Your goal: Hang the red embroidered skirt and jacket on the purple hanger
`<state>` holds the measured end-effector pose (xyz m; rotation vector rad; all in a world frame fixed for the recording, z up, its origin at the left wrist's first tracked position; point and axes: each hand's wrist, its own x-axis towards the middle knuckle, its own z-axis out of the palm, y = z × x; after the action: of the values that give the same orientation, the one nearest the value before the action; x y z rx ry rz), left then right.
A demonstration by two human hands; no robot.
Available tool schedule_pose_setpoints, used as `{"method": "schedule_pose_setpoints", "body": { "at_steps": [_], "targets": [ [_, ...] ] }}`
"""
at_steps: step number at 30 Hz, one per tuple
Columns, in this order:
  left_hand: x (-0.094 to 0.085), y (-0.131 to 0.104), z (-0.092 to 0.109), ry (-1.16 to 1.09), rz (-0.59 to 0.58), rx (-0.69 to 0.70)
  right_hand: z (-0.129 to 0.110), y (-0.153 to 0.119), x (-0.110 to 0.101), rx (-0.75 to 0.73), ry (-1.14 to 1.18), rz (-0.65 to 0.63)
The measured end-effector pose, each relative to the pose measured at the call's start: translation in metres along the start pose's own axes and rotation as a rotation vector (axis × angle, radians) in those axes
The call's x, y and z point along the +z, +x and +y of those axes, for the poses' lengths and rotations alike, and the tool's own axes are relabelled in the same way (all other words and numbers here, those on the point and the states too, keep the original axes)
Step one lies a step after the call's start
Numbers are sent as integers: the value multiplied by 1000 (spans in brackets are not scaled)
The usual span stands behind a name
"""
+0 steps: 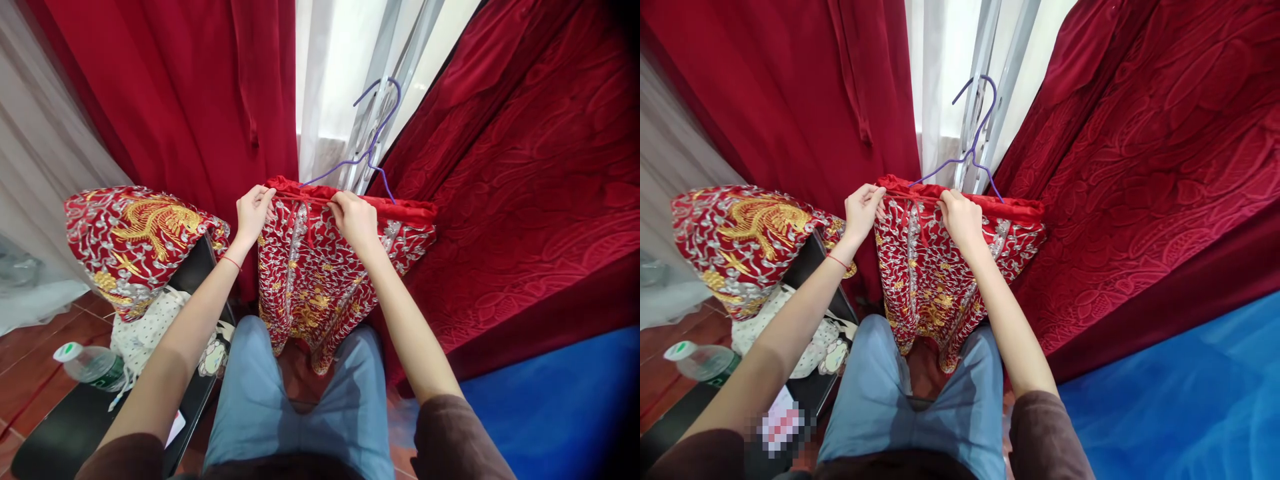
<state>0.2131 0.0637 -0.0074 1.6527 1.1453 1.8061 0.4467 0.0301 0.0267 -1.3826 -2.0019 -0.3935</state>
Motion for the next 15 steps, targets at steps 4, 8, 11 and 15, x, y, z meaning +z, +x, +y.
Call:
{"method": "schedule_pose_setpoints", "body": {
  "at_steps": [4, 8, 11, 15],
  "targets": [
    [-1, 2, -2, 36, 40, 35, -2, -3, 6, -2, -71, -33],
    [1, 5, -2, 47, 56, 31, 0, 2, 11, 31, -81, -15],
    [1, 6, -3, 104, 22, 35, 4, 3, 10, 42, -34, 36],
    [-5, 8, -3, 326, 93, 160, 8, -3, 2, 4, 50, 101]
  ]
}}
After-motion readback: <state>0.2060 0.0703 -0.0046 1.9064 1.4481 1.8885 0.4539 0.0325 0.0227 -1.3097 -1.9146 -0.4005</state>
